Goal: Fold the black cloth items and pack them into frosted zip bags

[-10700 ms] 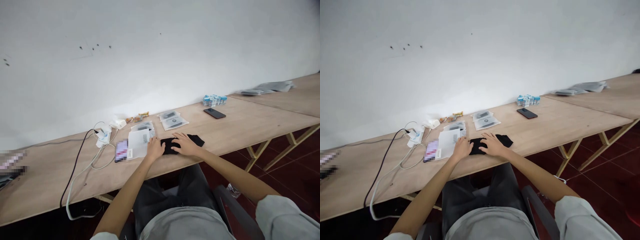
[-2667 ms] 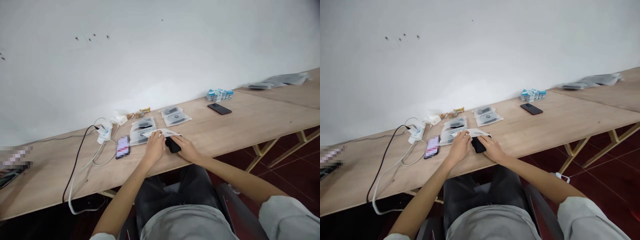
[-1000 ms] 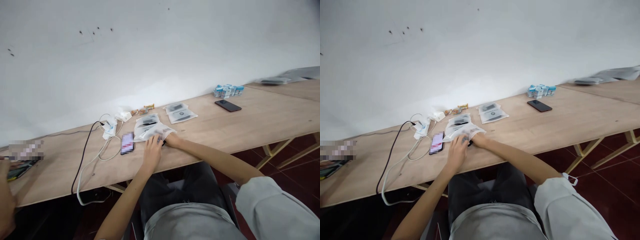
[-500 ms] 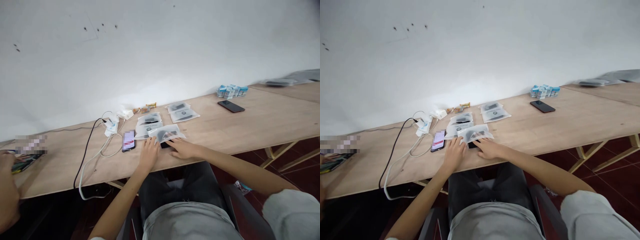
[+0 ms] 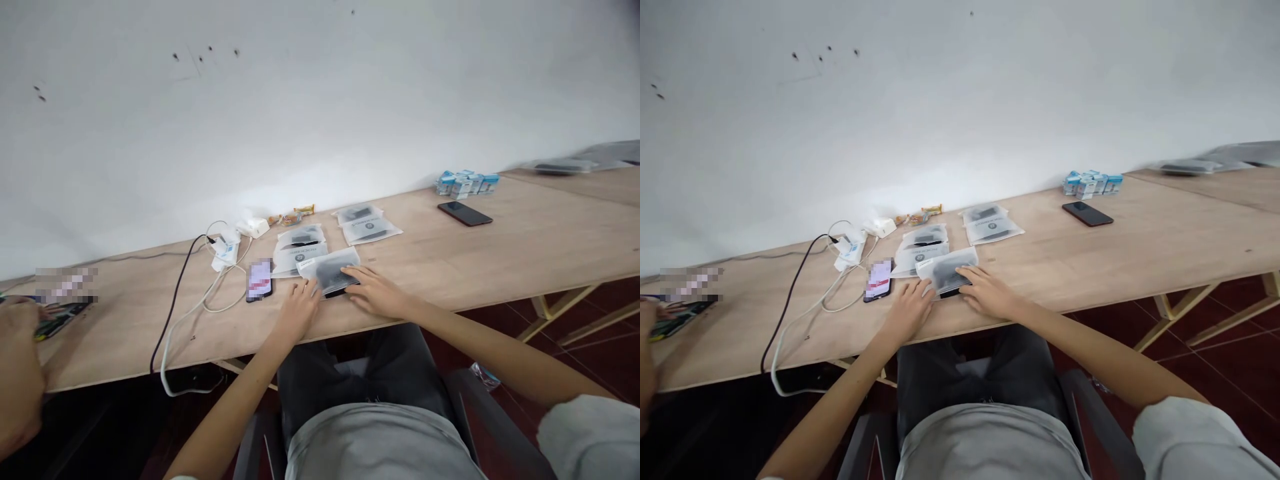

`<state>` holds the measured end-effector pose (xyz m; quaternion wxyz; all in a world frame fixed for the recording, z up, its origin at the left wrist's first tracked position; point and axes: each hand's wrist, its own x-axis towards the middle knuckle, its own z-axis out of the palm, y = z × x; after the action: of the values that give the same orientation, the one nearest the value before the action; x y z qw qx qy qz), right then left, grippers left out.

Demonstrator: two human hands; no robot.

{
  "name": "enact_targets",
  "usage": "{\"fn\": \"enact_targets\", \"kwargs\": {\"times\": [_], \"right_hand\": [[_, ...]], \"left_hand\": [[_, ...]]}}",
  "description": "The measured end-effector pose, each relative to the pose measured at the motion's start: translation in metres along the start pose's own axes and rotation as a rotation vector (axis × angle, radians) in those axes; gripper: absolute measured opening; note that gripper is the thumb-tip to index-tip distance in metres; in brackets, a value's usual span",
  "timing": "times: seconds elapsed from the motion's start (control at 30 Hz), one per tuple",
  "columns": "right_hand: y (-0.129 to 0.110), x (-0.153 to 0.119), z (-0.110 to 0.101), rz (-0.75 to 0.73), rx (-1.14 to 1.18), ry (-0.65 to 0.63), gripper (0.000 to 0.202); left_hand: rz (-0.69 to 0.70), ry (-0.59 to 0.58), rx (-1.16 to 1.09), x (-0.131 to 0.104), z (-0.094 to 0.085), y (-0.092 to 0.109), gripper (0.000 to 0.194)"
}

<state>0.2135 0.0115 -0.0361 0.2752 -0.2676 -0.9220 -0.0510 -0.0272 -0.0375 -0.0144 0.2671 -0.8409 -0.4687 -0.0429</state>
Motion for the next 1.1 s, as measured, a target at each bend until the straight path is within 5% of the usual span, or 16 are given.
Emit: {"fn": "enact_targets", "kwargs": {"times": [0.17,0.3,0.43,0.57,0.87,1.1], "right_hand": [[0.003,-0.001,0.0,0.027,-0.017,-0.01,0.018],[0.007,0.0,-0.016,0.068,-0.036,0.008,0.016],[0.011,0.004,-0.047,0.107,-0.036,0.095,0.016],[0.016,0.01,-0.078,0.158,0.004,0.196,0.018],[0.029,0.009,-0.08,0.225,0.189,0.131,0.018],[0.037,0.014,-0.092,0.315,0.242,0.162,0.024]], "left_hand": [[0.055,0.098,0.01,0.008,-0.001,0.003,0.021],[0.063,0.161,-0.063,0.022,-0.022,0.003,0.025],[-0.025,0.334,-0.327,0.041,-0.047,-0.007,0.021],[-0.157,0.49,-0.694,0.054,-0.052,-0.024,0.015],[-0.24,0.31,-0.827,0.05,-0.034,-0.032,0.014],[-0.23,0.365,-0.781,0.059,-0.035,-0.031,0.012]]}}
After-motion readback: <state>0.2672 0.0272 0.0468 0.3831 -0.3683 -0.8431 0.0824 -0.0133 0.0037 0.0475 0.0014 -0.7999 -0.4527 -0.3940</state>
